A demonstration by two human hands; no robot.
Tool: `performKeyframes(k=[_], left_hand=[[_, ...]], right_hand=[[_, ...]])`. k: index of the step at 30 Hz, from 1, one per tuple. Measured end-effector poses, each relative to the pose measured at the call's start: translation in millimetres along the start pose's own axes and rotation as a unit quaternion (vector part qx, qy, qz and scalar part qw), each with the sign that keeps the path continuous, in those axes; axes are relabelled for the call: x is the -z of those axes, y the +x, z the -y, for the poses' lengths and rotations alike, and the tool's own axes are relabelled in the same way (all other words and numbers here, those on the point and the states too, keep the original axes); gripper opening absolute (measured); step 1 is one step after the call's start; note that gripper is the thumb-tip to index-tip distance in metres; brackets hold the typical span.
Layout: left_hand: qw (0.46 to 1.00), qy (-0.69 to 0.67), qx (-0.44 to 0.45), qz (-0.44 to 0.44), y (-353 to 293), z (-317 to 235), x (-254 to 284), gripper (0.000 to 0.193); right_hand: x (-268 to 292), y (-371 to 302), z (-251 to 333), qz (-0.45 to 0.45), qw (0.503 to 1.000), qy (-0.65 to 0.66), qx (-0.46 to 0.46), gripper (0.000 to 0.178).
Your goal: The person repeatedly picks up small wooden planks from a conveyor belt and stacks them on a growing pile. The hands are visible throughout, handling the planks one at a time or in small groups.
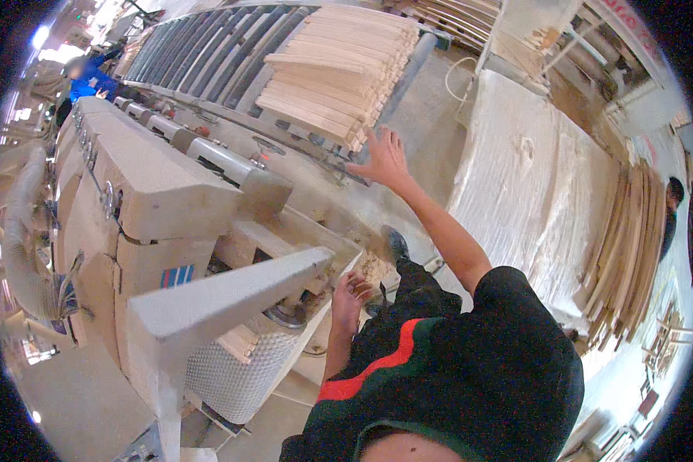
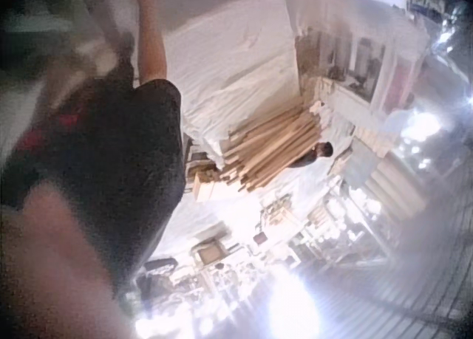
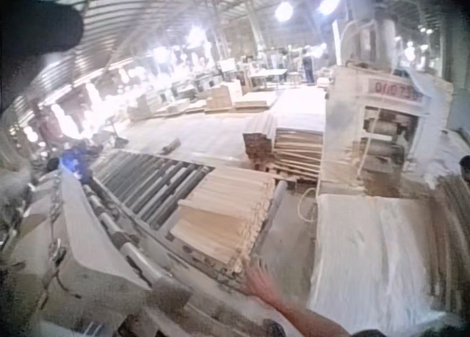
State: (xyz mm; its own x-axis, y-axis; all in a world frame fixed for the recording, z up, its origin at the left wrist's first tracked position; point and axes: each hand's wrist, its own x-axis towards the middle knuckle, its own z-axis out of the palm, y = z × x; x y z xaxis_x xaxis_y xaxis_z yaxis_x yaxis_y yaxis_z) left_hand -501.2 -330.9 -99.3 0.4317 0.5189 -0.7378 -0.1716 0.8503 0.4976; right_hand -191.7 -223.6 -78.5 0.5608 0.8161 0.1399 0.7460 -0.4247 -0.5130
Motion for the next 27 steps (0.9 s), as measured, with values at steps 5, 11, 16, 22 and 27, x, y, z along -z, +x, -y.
performKeyframes(k=[5,11,16,22,27], left_hand=[[0.996,-0.056,-0.048,0.054,52,-30,-45,0.034],[0.985,-0.123,-0.102,0.067,128,-74,-76,0.035],[0.984,-0.136,-0.112,-0.019,221,-127,-128,0.041],[0.982,-0.075,-0.173,-0.002,260,-155,-189,0.055],[0.972,0.037,-0.202,-0.113,276,-131,-206,0.067]], right_hand=[[-39,69,-3,-0.027,0.998,-0.013,-0.048,0.112],[-44,82,5,-0.021,0.998,0.005,-0.060,0.113],[-35,89,-7,-0.027,0.996,0.060,-0.066,0.114],[-36,60,-29,-0.026,0.999,0.027,-0.024,0.115],[-15,43,-27,0.024,0.997,-0.030,-0.071,0.121]])
